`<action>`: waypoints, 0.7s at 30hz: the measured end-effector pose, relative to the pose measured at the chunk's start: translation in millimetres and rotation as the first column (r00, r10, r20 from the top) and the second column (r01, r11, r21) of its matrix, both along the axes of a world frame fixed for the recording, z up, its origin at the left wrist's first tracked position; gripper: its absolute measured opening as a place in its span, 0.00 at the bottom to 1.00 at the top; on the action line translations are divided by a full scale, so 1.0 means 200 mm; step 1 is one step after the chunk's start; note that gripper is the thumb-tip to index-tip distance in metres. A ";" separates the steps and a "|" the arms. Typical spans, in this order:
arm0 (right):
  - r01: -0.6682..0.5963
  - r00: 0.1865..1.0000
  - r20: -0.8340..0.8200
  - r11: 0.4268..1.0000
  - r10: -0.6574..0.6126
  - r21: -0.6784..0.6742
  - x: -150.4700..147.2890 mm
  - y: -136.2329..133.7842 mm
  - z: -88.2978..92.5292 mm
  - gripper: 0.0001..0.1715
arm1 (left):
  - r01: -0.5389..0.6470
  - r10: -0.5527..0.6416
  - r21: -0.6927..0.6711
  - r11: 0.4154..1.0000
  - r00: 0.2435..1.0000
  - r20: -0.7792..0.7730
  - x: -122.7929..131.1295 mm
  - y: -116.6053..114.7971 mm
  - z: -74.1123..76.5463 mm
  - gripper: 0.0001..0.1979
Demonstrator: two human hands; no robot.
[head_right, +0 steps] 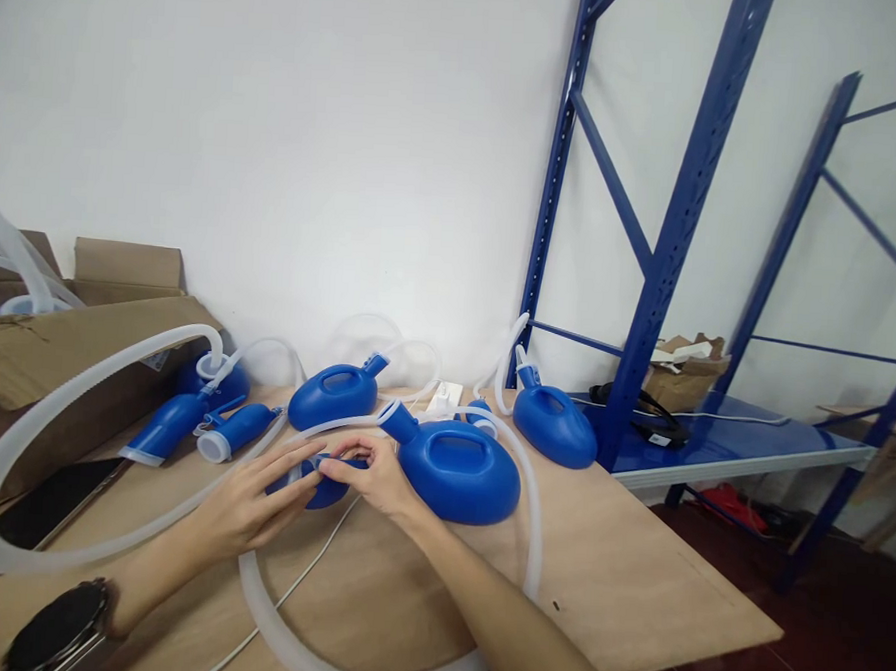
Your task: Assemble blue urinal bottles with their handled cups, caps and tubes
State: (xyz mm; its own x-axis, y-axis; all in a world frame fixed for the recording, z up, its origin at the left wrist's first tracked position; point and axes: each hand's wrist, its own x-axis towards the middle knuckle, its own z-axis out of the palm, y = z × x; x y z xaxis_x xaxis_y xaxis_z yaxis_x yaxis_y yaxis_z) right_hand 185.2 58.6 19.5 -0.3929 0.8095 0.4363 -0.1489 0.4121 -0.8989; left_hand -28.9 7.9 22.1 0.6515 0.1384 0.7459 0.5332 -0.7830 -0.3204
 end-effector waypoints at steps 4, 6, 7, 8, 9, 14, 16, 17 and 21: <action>-0.016 0.998 -0.068 0.998 0.020 0.064 0.00 0.01 0.00 0.22 | 0.013 0.092 -0.316 0.949 0.945 0.312 -0.03 0.05 -0.03 0.14; 0.042 0.998 -0.051 0.988 -0.035 0.150 0.00 0.02 0.00 0.24 | 0.049 0.243 -0.492 0.869 0.824 0.512 -0.08 0.11 -0.03 0.12; 0.080 0.997 -0.001 0.973 -0.082 0.216 0.00 0.01 0.00 0.25 | 0.081 0.331 -0.551 0.830 0.724 0.605 -0.11 0.15 -0.03 0.13; 0.103 0.988 0.079 0.951 -0.131 0.291 0.00 0.01 -0.01 0.26 | 0.111 0.417 -0.585 0.804 0.597 0.686 -0.14 0.19 -0.03 0.15; 0.100 0.967 0.183 0.925 -0.178 0.366 0.01 0.00 -0.02 0.28 | 0.133 0.493 -0.603 0.787 0.452 0.743 -0.18 0.23 -0.03 0.16; -0.111 0.657 0.708 0.896 -0.259 0.431 0.04 -0.03 -0.08 0.32 | 0.278 0.643 -0.583 0.763 -0.232 0.730 -0.35 0.34 -0.06 0.13; -0.144 0.556 0.802 0.925 -0.218 0.351 0.04 -0.03 -0.11 0.33 | 0.292 0.656 -0.588 0.754 -0.307 0.689 -0.38 0.35 -0.08 0.12; -0.155 0.527 0.828 0.936 -0.192 0.316 0.04 -0.03 -0.12 0.33 | 0.291 0.662 -0.595 0.750 -0.302 0.686 -0.39 0.35 -0.09 0.11; -0.129 0.498 0.851 0.957 -0.165 0.260 0.03 -0.01 -0.14 0.40 | 0.209 0.657 -0.624 0.753 -0.174 0.734 -0.41 0.36 -0.14 0.12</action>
State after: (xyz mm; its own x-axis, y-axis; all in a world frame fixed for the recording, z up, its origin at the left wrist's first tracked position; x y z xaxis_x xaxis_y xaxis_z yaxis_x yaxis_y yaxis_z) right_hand 191.1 55.8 -9.1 -0.6739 0.7350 0.0748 0.6438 0.6339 -0.4286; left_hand -111.3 80.7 -5.2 -0.8023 0.5654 0.1914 0.0515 -0.2538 0.9659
